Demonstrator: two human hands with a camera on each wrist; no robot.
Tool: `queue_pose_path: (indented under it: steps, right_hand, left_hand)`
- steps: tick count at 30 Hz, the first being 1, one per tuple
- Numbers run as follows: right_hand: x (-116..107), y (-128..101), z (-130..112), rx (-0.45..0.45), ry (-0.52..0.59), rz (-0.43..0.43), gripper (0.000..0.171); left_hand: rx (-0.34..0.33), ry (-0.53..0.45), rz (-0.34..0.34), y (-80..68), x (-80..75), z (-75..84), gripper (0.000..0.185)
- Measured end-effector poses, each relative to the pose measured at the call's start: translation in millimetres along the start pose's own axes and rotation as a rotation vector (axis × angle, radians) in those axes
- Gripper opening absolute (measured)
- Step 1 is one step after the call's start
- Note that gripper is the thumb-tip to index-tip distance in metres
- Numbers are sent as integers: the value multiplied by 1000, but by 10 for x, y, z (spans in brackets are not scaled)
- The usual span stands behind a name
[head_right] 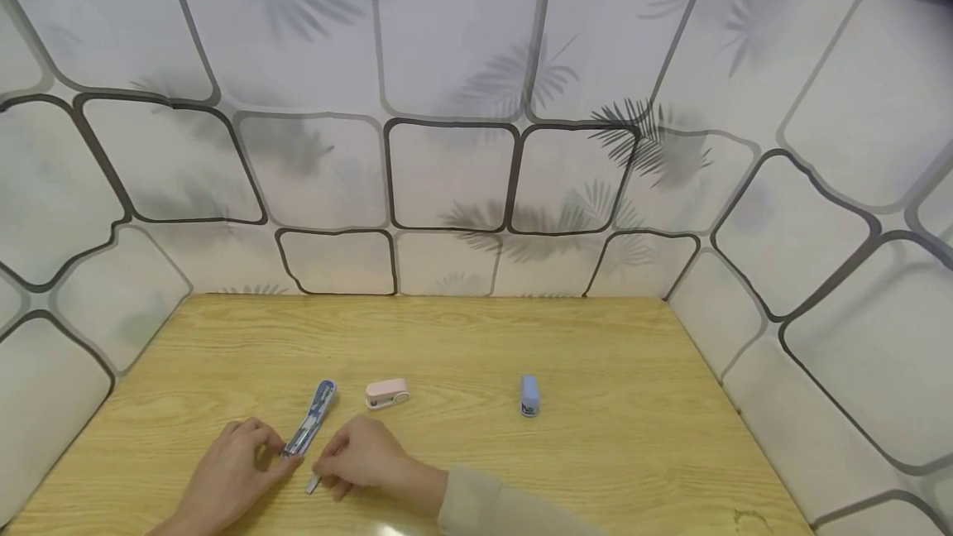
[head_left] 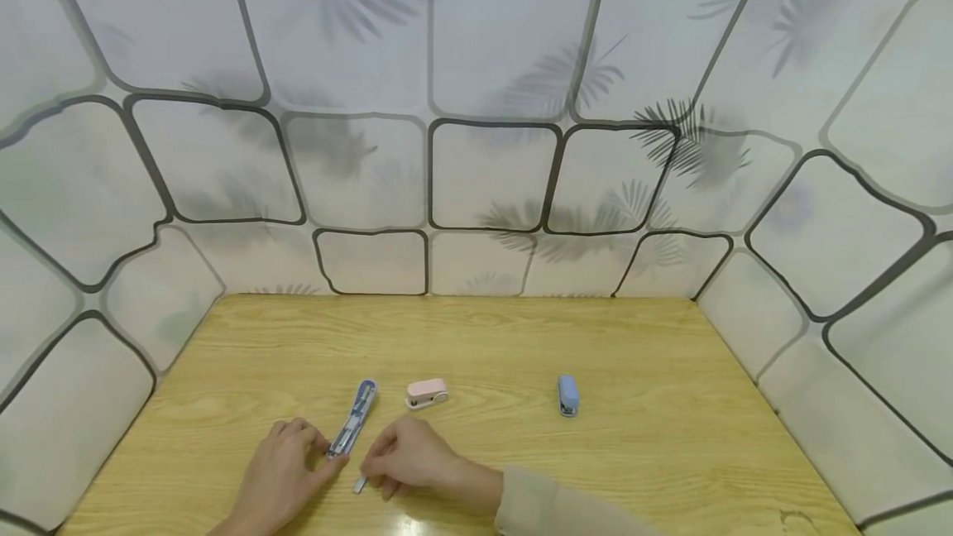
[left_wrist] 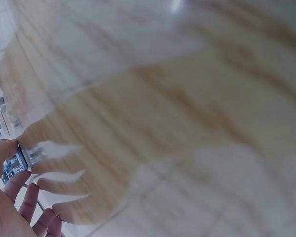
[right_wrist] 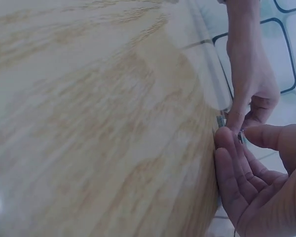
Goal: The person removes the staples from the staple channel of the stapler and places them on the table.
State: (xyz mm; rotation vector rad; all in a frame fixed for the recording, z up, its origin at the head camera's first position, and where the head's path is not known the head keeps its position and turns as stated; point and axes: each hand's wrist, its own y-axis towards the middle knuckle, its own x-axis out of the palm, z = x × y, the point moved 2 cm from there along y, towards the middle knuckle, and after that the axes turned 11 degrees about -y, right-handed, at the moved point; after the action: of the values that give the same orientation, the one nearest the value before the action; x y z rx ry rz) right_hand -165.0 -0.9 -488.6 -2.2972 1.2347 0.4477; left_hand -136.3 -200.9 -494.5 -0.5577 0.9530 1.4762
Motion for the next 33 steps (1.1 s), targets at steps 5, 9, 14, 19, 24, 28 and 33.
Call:
queue_pose_path:
  steps: [5, 9, 14, 19, 24, 28, 33]
  right_hand:
    - [-122, -37, 16, -59, -55, 31, 8]
    - [-241, -66, 40, -167, -206, 35, 11]
    - [-402, -110, 50, -276, -429, 72, 14]
    - [-592, -142, 29, -406, -669, 155, 17]
    - [-799, -153, 54, -497, -853, 253, 23]
    - [-944, -114, 95, -525, -941, 289, 27]
    - [-1079, -54, 150, -540, -1073, 328, 33]
  left_hand:
    - [-24, -1, -17, -3, 1, -9, 30]
    - [-26, -5, -20, -10, -3, -11, 31]
    - [2, 2, 13, -27, 7, -19, 31]
    - [39, 9, 48, -36, 17, -26, 32]
    - [60, 16, 48, -25, 17, -33, 32]
    - [75, 23, 48, -18, 13, -35, 32]
    - [89, 27, 42, -12, 0, -29, 31]
